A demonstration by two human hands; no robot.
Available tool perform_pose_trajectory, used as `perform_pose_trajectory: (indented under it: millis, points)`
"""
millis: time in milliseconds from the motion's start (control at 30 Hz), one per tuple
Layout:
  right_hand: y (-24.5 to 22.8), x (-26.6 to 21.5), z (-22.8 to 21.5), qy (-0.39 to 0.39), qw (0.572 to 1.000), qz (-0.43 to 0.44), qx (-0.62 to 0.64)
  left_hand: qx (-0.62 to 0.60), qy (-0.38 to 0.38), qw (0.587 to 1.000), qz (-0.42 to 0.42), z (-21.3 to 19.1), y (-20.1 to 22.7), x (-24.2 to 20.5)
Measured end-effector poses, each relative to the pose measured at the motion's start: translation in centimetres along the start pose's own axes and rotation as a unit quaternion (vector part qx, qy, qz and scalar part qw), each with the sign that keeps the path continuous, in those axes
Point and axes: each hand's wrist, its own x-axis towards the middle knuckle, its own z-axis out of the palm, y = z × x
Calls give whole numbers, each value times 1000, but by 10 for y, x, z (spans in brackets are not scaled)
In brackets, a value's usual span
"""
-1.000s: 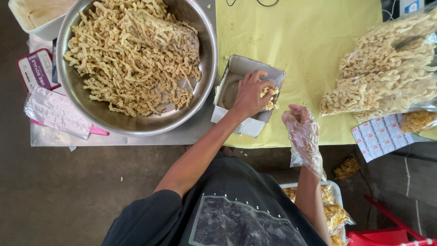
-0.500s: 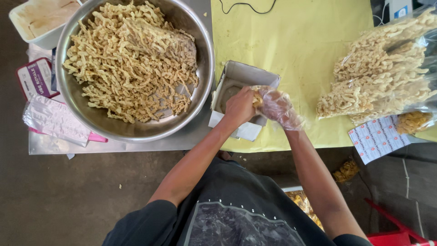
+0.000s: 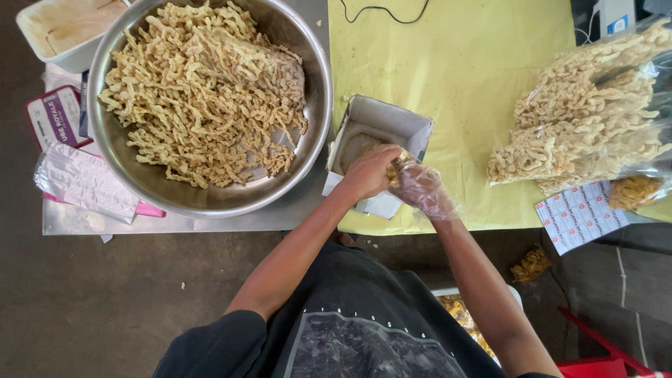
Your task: The person scoops a large quantity of puffed snack from a metal bowl into clear plastic bags using gloved hands. They then place the filled bags onto a digital scale to weigh them before setting them aside.
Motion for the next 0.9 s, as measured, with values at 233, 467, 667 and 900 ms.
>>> perform_pose_trajectory:
  millis: [233,467,667,900]
  points:
    - [29,0,17,60,991,-88,79,-8,-18,999,28,-8,10,2]
    - [-9,-16,-27,16,981,95,167,34,-63,997,1,-16,19,4]
    - [-10,-18,-34,47,980,102,165,0,-84,996,-26,-22,23,1]
    - [6,-13,8,77,996,-23,25,-15,-67,998,1,-22,23,-3]
